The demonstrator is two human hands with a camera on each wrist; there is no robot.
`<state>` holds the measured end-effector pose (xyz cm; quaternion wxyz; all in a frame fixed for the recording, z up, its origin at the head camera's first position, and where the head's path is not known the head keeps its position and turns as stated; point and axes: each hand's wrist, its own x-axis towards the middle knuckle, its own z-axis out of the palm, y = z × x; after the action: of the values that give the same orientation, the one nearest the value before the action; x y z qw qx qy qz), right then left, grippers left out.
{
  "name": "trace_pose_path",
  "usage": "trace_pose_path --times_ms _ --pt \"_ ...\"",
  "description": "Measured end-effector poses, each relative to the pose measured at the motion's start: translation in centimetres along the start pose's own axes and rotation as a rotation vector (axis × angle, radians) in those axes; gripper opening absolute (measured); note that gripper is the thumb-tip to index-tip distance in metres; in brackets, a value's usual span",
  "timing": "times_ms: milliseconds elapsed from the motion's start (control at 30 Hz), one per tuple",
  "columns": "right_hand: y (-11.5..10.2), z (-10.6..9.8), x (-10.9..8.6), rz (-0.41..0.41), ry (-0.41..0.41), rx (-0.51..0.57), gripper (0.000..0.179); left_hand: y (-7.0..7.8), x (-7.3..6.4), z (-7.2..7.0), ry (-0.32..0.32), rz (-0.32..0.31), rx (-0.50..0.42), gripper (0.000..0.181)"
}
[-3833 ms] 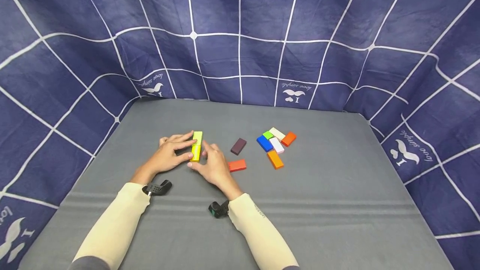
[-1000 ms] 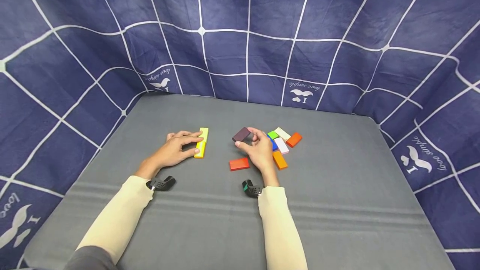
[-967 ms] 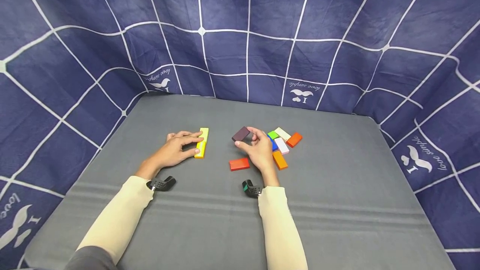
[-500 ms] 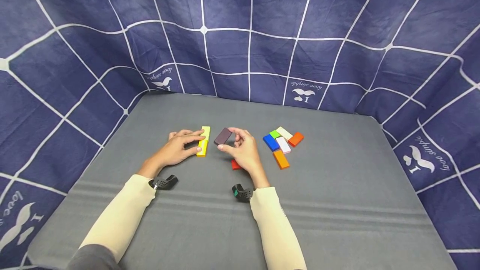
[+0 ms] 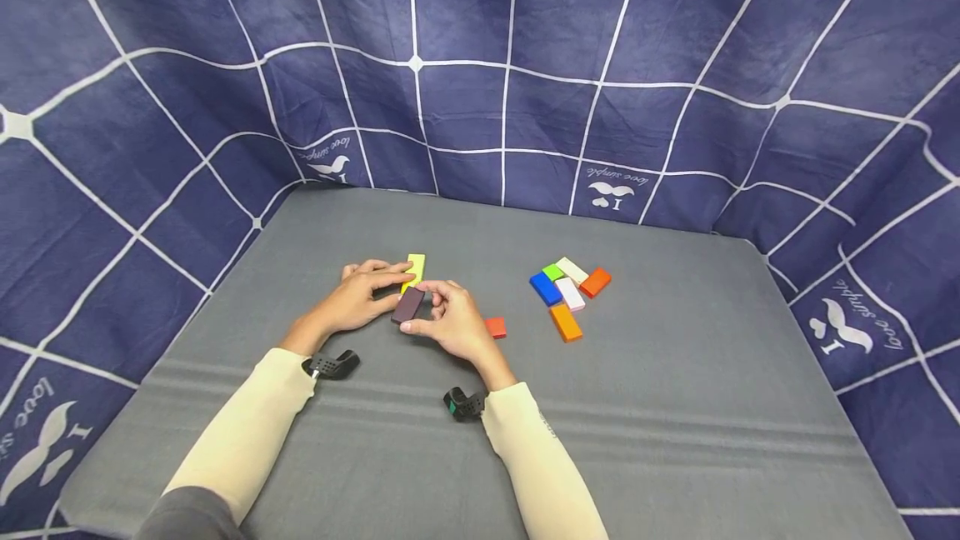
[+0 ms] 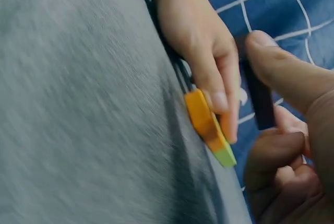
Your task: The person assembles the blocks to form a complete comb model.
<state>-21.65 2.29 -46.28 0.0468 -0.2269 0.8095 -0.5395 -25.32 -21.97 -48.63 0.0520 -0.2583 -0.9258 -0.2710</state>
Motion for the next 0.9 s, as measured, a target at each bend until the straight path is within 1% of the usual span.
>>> trace_pose_path --times_ms 100,233,467,633,900 --pt "0.2 0.6 -0.2 0.002 -0.063 -0.071 0.060 0.1 0.0 0.1 -0.002 -0.006 0.004 0.045" --pt "0.5 1.2 -0.2 -0.002 -0.103 -0.116 0.059 0.1 0.0 0.1 0.000 -0.010 0.003 0.046" --pt "0.8 1.4 -0.4 0.051 -0.163 -0.064 0.060 0.0 0.0 0.0 -0.004 -0.010 0.005 0.048" --pt "0.8 1.4 -0.4 0.061 -0.178 -0.076 0.061 -0.1 0.0 0.1 -0.008 -0.010 0.006 0.048" --pt "0.6 1.7 -0.4 0.031 -0.172 -0.161 0.062 -0.1 0.0 0.1 0.001 -0.011 0.009 0.046"
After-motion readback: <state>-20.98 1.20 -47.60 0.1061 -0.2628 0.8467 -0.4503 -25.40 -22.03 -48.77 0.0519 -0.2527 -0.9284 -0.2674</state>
